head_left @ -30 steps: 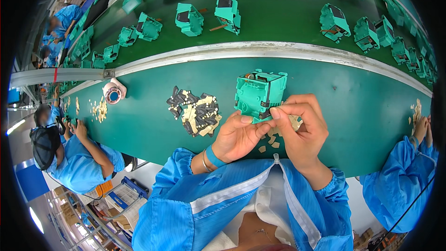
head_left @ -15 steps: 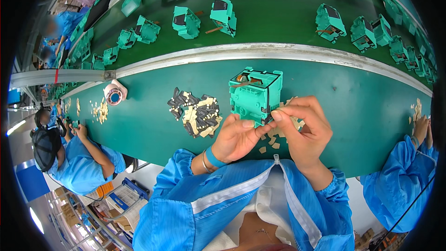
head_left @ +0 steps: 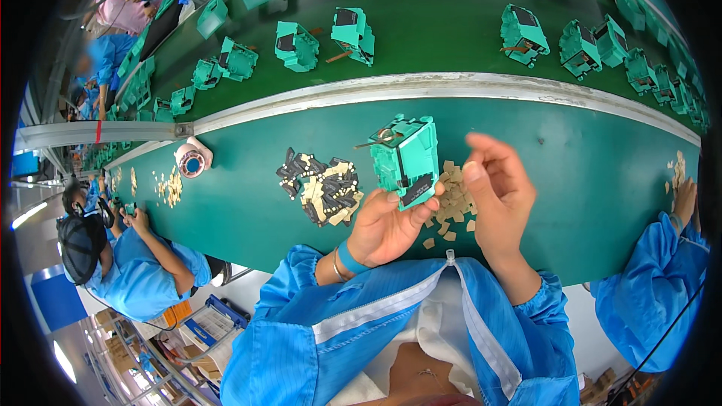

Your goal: The person picks up a green plastic housing, presses a black component into its side, and sets it on the conveyor belt. They then pick up a small chip and a piece of adhesive backing, press them together, and place the assembled chip onto the green housing before returning it to the belt.

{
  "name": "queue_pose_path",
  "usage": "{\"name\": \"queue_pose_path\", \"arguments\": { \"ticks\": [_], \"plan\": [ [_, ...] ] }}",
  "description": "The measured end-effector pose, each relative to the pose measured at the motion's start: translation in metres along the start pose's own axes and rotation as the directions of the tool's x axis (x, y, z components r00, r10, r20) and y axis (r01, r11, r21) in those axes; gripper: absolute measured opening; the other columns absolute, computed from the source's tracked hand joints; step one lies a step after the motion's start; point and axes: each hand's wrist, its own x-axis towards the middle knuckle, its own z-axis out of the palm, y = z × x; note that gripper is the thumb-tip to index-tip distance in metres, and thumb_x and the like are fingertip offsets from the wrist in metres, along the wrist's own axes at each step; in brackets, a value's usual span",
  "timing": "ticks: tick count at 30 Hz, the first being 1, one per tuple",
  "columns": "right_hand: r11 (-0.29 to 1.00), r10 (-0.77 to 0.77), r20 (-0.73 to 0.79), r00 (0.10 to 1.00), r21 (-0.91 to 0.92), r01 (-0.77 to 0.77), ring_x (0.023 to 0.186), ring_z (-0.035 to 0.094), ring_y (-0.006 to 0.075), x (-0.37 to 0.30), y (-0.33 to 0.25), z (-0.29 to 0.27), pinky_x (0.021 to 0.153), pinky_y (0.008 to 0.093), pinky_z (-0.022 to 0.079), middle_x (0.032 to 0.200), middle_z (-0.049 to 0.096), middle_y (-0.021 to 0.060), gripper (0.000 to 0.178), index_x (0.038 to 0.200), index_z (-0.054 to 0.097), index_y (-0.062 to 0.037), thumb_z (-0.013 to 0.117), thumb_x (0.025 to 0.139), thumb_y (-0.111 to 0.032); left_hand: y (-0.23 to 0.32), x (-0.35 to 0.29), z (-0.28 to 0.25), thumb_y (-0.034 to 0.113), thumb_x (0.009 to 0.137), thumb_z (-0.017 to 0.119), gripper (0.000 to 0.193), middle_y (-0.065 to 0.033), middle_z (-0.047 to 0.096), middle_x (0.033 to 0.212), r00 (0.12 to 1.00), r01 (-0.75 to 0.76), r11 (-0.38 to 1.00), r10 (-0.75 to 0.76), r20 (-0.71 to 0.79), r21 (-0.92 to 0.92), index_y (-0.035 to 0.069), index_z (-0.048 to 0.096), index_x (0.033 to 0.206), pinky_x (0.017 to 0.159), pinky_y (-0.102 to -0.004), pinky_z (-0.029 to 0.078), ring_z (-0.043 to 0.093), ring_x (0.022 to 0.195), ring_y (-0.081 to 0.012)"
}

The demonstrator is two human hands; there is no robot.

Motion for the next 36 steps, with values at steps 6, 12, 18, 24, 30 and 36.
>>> {"name": "queue_pose_path", "arguments": {
  "ticks": [6, 12, 18, 24, 30, 36],
  "plan": [
    [0.992, 0.050, 0.228, 0.972, -0.123, -0.022, 0.069, 0.051, 0.0078, -0.002, 0.001, -0.004, 0.061, 0.0190, 0.041, 0.081, 0.054, 0.0028, 0.016, 0.098, 0.062, 0.0032, 0.058, 0.090, -0.010, -0.003, 0.003, 0.002, 0.014, 0.091, 0.051, 0.039, -0.0236, 0.053, 0.122, 0.997, 0.071, 0.995, -0.073, -0.023, -0.068, -0.009, 0.045, 0.123, 0.092, -0.0315, 0.051, 0.059, 0.105, -0.0261],
    [0.982, 0.087, 0.281, 0.956, -0.186, -0.035, 0.066, 0.052, 0.0048, -0.002, 0.005, -0.008, 0.054, 0.0201, 0.039, 0.073, 0.048, -0.0004, 0.018, 0.079, 0.056, 0.0014, 0.065, 0.087, -0.012, -0.015, 0.003, 0.007, 0.014, 0.092, 0.052, 0.038, -0.0179, 0.055, 0.118, 0.976, 0.039, 0.998, -0.028, -0.217, 0.046, -0.007, 0.045, 0.122, 0.090, -0.0315, 0.051, 0.060, 0.103, -0.0244],
    [0.978, 0.198, 0.247, 0.949, 0.010, -0.206, 0.060, 0.048, 0.0036, 0.002, -0.001, -0.010, 0.052, 0.0200, 0.037, 0.072, 0.048, -0.0010, 0.021, 0.074, 0.055, -0.0001, 0.064, 0.088, -0.014, -0.018, 0.007, 0.000, 0.015, 0.092, 0.052, 0.039, -0.0175, 0.056, 0.116, 0.986, 0.129, 0.990, -0.134, -0.103, -0.055, -0.008, 0.043, 0.123, 0.091, -0.0312, 0.051, 0.059, 0.103, -0.0245],
    [0.989, 0.150, 0.269, 0.951, -0.035, -0.146, 0.068, 0.051, 0.0057, 0.005, 0.007, -0.020, 0.058, 0.0208, 0.040, 0.077, 0.053, 0.0006, 0.019, 0.086, 0.061, 0.0023, 0.062, 0.089, -0.016, -0.018, 0.008, 0.004, 0.016, 0.094, 0.051, 0.040, -0.0187, 0.054, 0.121, 0.988, 0.037, 0.975, -0.003, -0.153, 0.218, -0.007, 0.043, 0.124, 0.094, -0.0320, 0.049, 0.057, 0.108, -0.0256],
    [0.964, 0.256, 0.194, 0.947, -0.129, -0.234, 0.077, 0.056, 0.0089, 0.027, 0.009, -0.016, 0.068, 0.0218, 0.045, 0.096, 0.063, 0.0047, 0.043, 0.120, 0.054, 0.0045, 0.066, 0.085, -0.019, -0.020, 0.011, 0.017, 0.010, 0.090, 0.059, 0.056, -0.0174, 0.052, 0.124, 0.935, -0.021, 0.686, 0.272, -0.229, 0.728, -0.002, 0.029, 0.136, 0.087, -0.0297, 0.049, 0.058, 0.104, -0.0190],
    [0.948, 0.297, 0.172, 0.939, -0.170, -0.269, 0.077, 0.056, 0.0099, 0.147, 0.040, -0.024, 0.070, 0.0225, 0.049, 0.097, 0.060, 0.0074, 0.050, 0.118, 0.052, 0.0103, 0.063, 0.088, -0.029, 0.003, -0.005, 0.040, 0.004, 0.077, 0.070, 0.016, -0.0079, 0.063, 0.090, 0.905, -0.009, -0.510, 0.361, 0.224, 0.860, 0.004, 0.065, 0.092, 0.072, -0.0283, 0.049, 0.061, 0.086, -0.0200]
  ]
}}
